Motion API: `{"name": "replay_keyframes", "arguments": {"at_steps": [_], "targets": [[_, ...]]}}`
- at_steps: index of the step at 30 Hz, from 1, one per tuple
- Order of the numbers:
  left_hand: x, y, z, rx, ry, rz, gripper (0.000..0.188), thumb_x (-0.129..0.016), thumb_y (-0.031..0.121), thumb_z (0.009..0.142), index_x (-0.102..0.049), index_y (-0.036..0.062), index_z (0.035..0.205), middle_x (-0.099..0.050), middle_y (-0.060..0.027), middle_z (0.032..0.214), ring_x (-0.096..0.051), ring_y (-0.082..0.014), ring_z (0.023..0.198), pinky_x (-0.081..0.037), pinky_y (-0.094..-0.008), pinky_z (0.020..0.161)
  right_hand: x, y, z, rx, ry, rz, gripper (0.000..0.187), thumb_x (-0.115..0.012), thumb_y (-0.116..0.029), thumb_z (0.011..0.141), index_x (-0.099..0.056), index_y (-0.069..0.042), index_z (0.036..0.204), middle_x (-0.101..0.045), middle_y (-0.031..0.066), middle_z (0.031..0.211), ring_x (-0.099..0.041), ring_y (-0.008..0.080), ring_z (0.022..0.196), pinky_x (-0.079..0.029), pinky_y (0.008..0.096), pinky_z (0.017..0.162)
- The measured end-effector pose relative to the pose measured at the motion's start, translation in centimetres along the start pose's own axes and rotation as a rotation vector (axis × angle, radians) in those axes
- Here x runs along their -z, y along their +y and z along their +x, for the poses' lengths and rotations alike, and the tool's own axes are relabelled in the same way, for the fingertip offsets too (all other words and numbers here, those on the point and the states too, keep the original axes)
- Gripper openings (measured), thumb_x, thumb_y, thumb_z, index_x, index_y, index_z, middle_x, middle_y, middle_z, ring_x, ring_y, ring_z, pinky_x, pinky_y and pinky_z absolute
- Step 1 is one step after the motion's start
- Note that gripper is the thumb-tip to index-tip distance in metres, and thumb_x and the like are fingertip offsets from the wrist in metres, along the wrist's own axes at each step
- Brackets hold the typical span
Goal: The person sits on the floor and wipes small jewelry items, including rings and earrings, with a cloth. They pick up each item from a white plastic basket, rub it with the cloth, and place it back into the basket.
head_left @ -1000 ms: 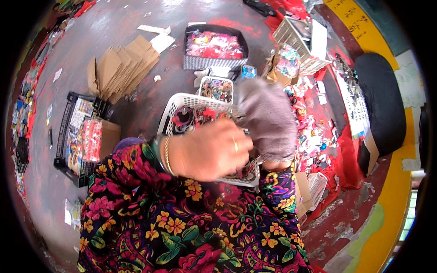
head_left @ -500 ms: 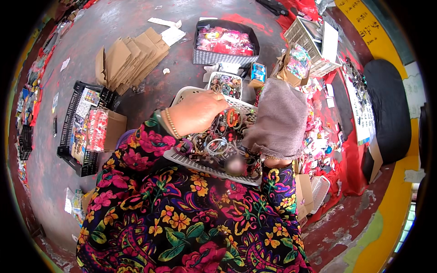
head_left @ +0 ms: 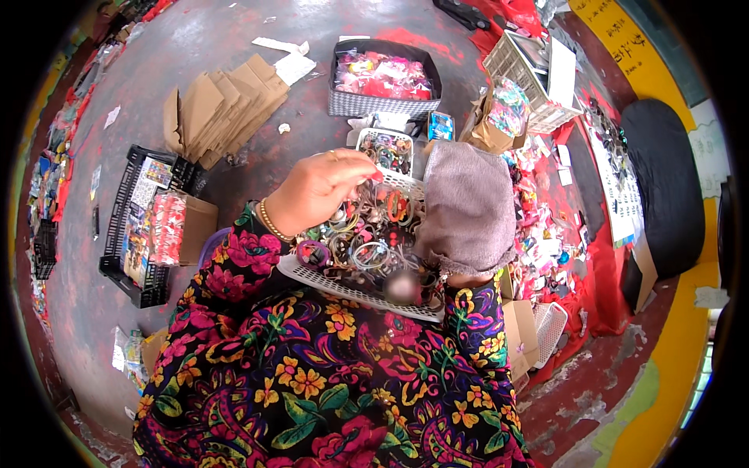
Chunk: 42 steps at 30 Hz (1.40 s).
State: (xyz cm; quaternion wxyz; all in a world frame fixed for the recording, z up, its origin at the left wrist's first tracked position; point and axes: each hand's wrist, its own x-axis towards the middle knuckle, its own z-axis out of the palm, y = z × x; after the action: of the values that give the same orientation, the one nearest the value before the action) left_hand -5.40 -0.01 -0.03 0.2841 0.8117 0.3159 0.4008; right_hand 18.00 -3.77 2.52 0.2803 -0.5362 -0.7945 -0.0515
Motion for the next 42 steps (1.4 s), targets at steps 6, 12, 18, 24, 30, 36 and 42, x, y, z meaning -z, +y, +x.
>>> {"name": "replay_keyframes", "arguments": {"at_steps": [6, 12, 18, 24, 30, 36, 42], "targets": [[0.3, -0.2, -0.9, 0.120, -0.042, -0.836, 0.022, -0.048, -0.011, 0.085, -0.055, 0.0002, 0.103, -0.049, -0.0096, 0.118, -0.059, -0.0216, 0.100, -0.049, -0.0342, 0.085, -0.8, 1.0, 0.8, 0.224, 0.127, -0.045, 0.037, -0.057, -0.014, 0.070, -0.057, -0.005, 0.107, -0.057, 0.0112, 0.097, -0.055, 0.0297, 0.093, -0.042, 0.0388, 0.086], [-0.4, 1.6, -1.6, 0.199, -0.082, -1.021, 0.021, -0.054, -0.008, 0.084, -0.051, 0.0025, 0.101, -0.048, -0.0097, 0.115, -0.056, -0.0217, 0.104, -0.049, -0.0372, 0.087, 0.5, -1.1, 2.5, 0.197, -0.007, -0.033, 0.029, -0.057, -0.006, 0.067, -0.059, -0.007, 0.096, -0.057, 0.0101, 0.091, -0.055, 0.0307, 0.091, -0.042, 0.0393, 0.083], [0.0, 3.0, -0.7, 0.493, -0.075, -1.090, 0.032, -0.055, -0.008, 0.084, -0.047, -0.0001, 0.113, -0.054, -0.0110, 0.109, -0.058, -0.0197, 0.103, -0.050, -0.0351, 0.087, 0.1, -0.2, 2.6, 0.332, 0.025, 0.246, 0.036, -0.056, 0.004, 0.063, -0.058, -0.007, 0.098, -0.059, 0.0099, 0.095, -0.057, 0.0301, 0.092, -0.044, 0.0359, 0.081], [-2.2, 2.7, -1.1, 0.581, -0.066, -0.891, 0.024, -0.056, 0.002, 0.087, -0.057, -0.0036, 0.111, -0.063, -0.0073, 0.100, -0.059, -0.0128, 0.093, -0.047, -0.0267, 0.084, -0.3, -3.0, 0.7, -0.070, -0.331, 0.451, 0.055, -0.060, 0.006, 0.064, -0.052, -0.003, 0.118, -0.054, 0.0148, 0.113, -0.053, 0.0320, 0.108, -0.046, 0.0323, 0.084], [-3.1, 3.1, -1.3, 0.573, -0.054, -0.828, 0.007, -0.058, 0.000, 0.085, -0.063, -0.0035, 0.089, -0.062, -0.0009, 0.080, -0.056, -0.0062, 0.072, -0.045, -0.0224, 0.064, -1.7, -3.9, 0.2, 0.141, -0.149, 0.399, 0.035, -0.057, -0.001, 0.070, -0.055, -0.001, 0.105, -0.056, 0.0192, 0.095, -0.054, 0.0373, 0.090, -0.045, 0.0417, 0.079], [-3.2, 4.5, -0.7, 0.459, -0.107, -0.706, 0.014, -0.058, 0.006, 0.088, -0.064, -0.0026, 0.097, -0.060, 0.0022, 0.075, -0.052, -0.0033, 0.066, -0.043, -0.0207, 0.058, 0.1, -4.9, 0.0, -0.025, -0.093, 0.409, 0.029, -0.056, -0.007, 0.072, -0.057, -0.004, 0.101, -0.058, 0.0154, 0.091, -0.055, 0.0349, 0.089, -0.043, 0.0421, 0.079], [-3.9, 4.7, -0.8, 0.572, -0.077, -0.751, 0.021, -0.056, 0.007, 0.090, -0.062, -0.0037, 0.107, -0.066, -0.0033, 0.089, -0.057, -0.0061, 0.072, -0.047, -0.0210, 0.061, -0.2, -3.9, 0.4, 0.023, -0.072, 0.408, 0.031, -0.062, -0.005, 0.065, -0.056, -0.005, 0.096, -0.057, 0.0144, 0.089, -0.055, 0.0344, 0.085, -0.044, 0.0405, 0.076]]}}
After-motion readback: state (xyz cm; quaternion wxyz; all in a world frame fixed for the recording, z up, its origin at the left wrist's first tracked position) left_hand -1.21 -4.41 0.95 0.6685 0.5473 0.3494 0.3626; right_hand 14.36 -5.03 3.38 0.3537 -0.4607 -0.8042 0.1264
